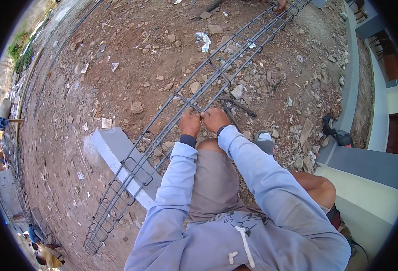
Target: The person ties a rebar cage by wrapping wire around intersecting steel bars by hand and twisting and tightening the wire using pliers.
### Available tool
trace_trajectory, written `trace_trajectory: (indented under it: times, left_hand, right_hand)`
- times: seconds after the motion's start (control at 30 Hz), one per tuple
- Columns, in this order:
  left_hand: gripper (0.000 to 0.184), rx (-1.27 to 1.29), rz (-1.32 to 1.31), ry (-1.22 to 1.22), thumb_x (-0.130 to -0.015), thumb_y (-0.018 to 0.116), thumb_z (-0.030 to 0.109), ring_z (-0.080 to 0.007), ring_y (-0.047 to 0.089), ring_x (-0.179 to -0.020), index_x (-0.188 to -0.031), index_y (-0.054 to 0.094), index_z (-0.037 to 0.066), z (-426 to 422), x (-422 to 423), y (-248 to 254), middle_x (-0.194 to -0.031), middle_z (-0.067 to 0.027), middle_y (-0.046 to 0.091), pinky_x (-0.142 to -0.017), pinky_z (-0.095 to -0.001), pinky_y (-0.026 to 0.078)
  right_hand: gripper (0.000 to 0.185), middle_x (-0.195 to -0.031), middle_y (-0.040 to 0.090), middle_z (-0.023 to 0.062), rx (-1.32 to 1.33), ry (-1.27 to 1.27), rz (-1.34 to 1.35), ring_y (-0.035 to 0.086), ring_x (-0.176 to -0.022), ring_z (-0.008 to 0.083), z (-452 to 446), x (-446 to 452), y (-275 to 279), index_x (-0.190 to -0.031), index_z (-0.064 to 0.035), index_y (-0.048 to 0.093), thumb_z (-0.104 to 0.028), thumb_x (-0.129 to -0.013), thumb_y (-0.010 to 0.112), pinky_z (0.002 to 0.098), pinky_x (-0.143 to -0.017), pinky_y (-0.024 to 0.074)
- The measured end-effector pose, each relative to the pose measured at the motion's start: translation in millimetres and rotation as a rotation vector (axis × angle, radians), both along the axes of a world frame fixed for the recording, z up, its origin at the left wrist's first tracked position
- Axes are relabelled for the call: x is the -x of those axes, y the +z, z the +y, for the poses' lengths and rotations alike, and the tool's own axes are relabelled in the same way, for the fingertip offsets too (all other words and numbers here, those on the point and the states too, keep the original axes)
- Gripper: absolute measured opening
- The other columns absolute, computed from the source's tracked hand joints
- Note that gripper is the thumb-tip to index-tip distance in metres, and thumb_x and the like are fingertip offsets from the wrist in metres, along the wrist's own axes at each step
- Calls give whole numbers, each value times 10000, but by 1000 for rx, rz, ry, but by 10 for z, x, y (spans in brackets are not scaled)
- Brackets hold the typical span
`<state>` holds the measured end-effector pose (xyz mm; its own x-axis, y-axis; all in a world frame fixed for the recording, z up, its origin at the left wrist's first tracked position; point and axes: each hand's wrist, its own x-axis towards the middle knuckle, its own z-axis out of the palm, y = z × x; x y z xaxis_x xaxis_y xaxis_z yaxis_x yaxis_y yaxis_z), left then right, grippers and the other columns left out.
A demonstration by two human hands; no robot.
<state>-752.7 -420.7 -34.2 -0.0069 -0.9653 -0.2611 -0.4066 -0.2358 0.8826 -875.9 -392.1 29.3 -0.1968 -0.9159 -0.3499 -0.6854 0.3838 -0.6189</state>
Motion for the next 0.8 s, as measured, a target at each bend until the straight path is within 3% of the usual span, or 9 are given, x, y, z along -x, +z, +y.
trace_trajectory:
  times: [0.2, 0.3, 0.4, 0.5, 0.7, 0.8]
  left_hand:
    - [283, -21, 175, 82, -774, 549, 19, -156, 598, -709, -1037, 601, -73, 1, -4, 7, -795, -107, 646, -644, -280, 475]
    - [234, -203, 133, 23, -760, 561, 7, -140, 570, -666, -979, 612, -58, -47, 9, 418, -747, -86, 625, -604, -276, 450]
    - [214, -337, 307, -22, -744, 576, 1, -134, 546, -635, -949, 618, -43, -179, -66, 333, -712, -74, 608, -572, -272, 423]
    - [209, -315, 399, 4, -745, 569, -21, -151, 575, -674, -945, 617, -54, -181, -69, 299, -749, -87, 619, -603, -271, 450]
    - [221, -289, 514, 293, -775, 538, -54, -227, 627, -801, -984, 578, -115, -57, 64, 393, -933, -151, 627, -716, -301, 511]
    - [304, -170, 448, 352, -789, 527, -43, -243, 631, -825, -1080, 505, -130, 50, 151, 458, -967, -178, 620, -741, -313, 517]
  right_hand:
    - [326, -963, 635, 215, -74, -36, -4, 593, -936, 377, -14, 2, 38, -909, -55, 692, -319, -855, 508, 447, -850, 450]
    - [318, -990, 633, 209, -101, -38, -11, 589, -960, 370, -25, 13, 47, -937, -74, 694, -321, -854, 511, 439, -864, 448]
    - [317, -998, 633, 206, -125, -38, -14, 588, -967, 368, -16, 14, 99, -947, -86, 696, -329, -852, 516, 433, -868, 449]
    - [325, -997, 634, 204, -110, -24, 1, 591, -961, 368, -37, 4, 46, -943, -87, 698, -342, -850, 520, 431, -867, 451]
    - [335, -979, 637, 209, -129, -43, 48, 598, -941, 375, -62, -6, 60, -909, -65, 703, -344, -841, 528, 442, -851, 460]
    - [336, -964, 637, 216, -147, -85, 66, 598, -933, 386, -47, -36, 163, -896, -51, 700, -336, -834, 533, 449, -844, 463]
